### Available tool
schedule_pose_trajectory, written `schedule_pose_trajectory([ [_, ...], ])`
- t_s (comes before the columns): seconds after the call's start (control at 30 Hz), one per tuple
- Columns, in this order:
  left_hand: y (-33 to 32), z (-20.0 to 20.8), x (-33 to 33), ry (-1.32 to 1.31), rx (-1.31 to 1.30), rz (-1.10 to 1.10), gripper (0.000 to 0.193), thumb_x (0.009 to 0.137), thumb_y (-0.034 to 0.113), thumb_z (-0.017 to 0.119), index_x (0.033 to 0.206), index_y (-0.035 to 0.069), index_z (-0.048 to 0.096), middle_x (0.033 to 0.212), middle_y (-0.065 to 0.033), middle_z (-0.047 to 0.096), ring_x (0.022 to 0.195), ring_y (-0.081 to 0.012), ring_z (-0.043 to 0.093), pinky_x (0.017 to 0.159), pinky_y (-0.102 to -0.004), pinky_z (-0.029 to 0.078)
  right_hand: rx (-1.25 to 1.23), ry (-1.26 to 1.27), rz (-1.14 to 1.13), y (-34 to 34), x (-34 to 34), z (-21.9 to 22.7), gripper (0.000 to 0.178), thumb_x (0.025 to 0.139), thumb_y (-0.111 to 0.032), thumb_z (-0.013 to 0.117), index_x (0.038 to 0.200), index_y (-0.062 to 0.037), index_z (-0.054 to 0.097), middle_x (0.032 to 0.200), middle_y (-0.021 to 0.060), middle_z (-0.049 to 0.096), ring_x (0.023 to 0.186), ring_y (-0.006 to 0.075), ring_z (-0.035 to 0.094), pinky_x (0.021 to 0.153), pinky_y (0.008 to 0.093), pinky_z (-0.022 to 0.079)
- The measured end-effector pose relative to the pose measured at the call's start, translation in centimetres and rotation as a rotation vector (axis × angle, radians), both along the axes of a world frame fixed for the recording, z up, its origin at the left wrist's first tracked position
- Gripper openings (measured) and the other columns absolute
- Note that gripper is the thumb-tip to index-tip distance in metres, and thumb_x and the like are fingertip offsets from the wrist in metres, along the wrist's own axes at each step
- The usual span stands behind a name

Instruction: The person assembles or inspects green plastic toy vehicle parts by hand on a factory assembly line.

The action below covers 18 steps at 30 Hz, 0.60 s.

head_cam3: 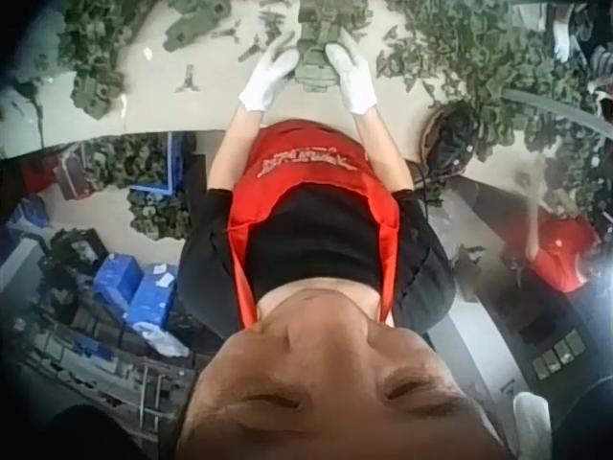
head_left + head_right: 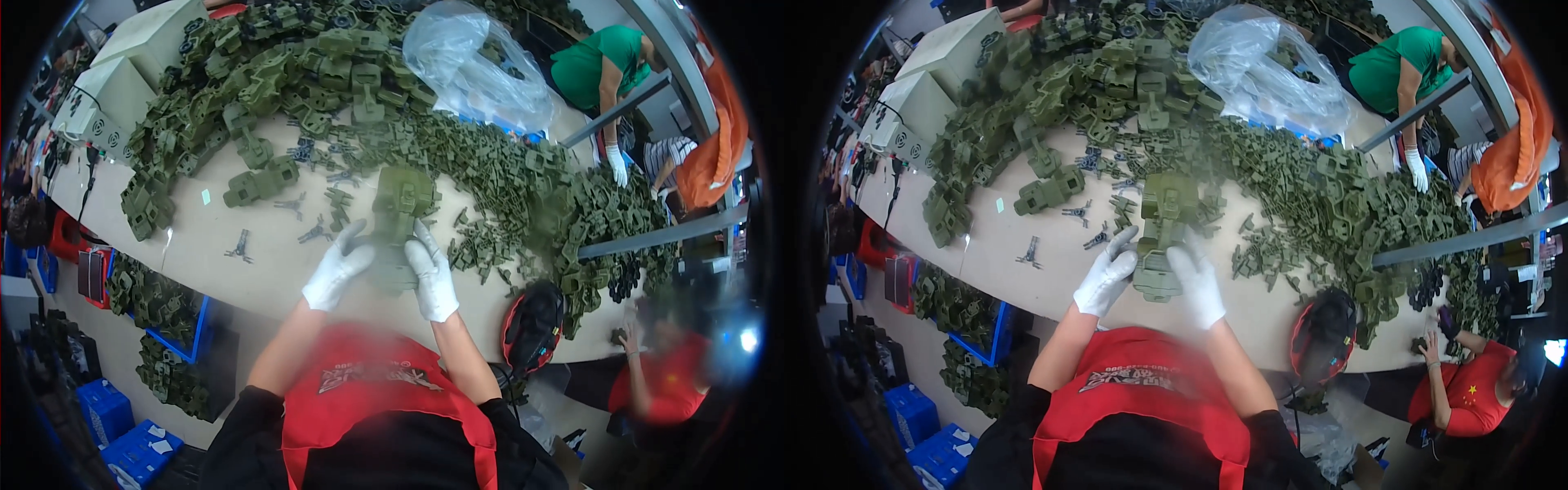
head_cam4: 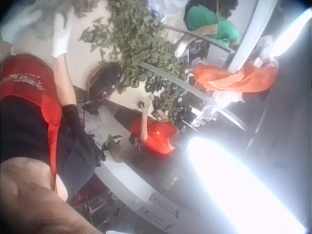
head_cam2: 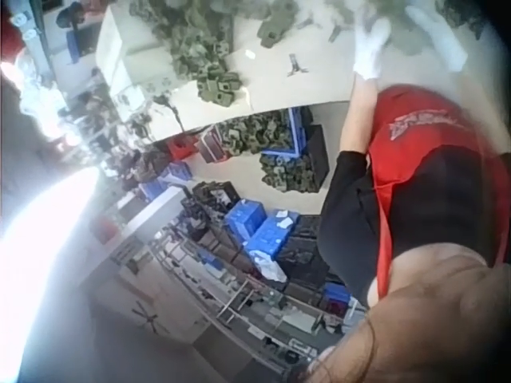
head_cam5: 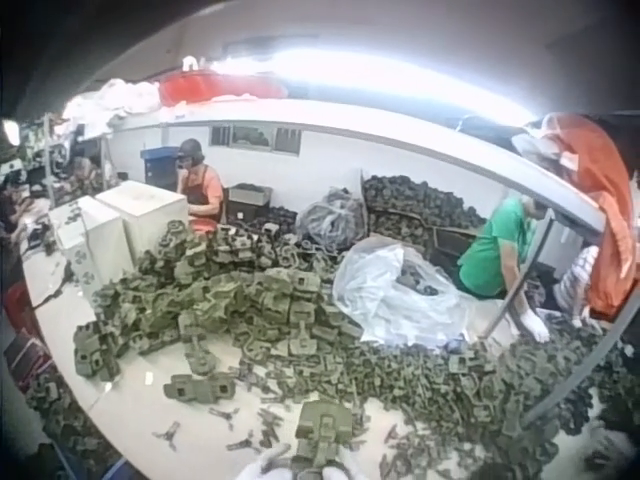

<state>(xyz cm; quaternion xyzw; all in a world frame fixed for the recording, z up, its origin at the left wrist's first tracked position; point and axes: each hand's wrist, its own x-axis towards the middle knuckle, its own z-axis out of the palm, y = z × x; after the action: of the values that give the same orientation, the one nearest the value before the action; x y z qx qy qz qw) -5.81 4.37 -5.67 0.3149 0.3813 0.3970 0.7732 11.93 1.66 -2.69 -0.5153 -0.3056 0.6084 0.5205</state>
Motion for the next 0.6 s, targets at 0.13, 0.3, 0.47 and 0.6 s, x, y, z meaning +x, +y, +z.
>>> schedule_pose_trajectory([
  [0.13,-0.8,2.7,2.1,0.186,0.221,-0.071,0.110,0.067,0.018,0.084,0.150,0.002,0.013,0.125,-0.0129,0.055,0.116,-0.0194,0.053,0.099,-0.0338,0.042,0.158,-0.564,0.175,-1.9,0.4,-1.0,0.081,0.078,-0.015,0.068,0.145,0.0026,0.027,0.131,0.0231,0.053,0.120,0.0288,0.054,0.100,0.0317,0.042],
  [0.3,-2.6,-1.4,0.9,0.258,0.184,-0.234,0.108,0.063,-0.006,0.078,0.148,0.009,0.013,0.121,-0.0144,0.058,0.111,-0.0232,0.059,0.095,-0.0378,0.048,-0.101,-0.526,0.540,-3.4,2.5,-4.0,0.081,0.078,-0.009,0.063,0.145,0.0103,0.021,0.135,0.0284,0.048,0.123,0.0306,0.051,0.102,0.0300,0.039],
  [0.47,-4.4,-5.4,-0.6,0.214,-0.005,-0.272,0.104,0.064,-0.008,0.076,0.147,0.009,0.015,0.124,-0.0147,0.056,0.114,-0.0258,0.057,0.095,-0.0393,0.048,-0.148,-0.344,0.567,-5.0,1.6,-9.6,0.077,0.080,-0.003,0.058,0.146,0.0096,0.020,0.131,0.0229,0.051,0.117,0.0247,0.052,0.101,0.0288,0.038],
  [0.6,-4.8,-4.8,-1.2,0.259,0.051,-0.304,0.100,0.065,-0.004,0.077,0.145,0.009,0.018,0.128,-0.0149,0.053,0.118,-0.0225,0.053,0.098,-0.0378,0.046,-0.150,-0.309,0.666,-5.4,1.0,-10.0,0.080,0.078,-0.010,0.058,0.144,0.0117,0.018,0.124,0.0295,0.055,0.114,0.0308,0.057,0.096,0.0324,0.044],
])
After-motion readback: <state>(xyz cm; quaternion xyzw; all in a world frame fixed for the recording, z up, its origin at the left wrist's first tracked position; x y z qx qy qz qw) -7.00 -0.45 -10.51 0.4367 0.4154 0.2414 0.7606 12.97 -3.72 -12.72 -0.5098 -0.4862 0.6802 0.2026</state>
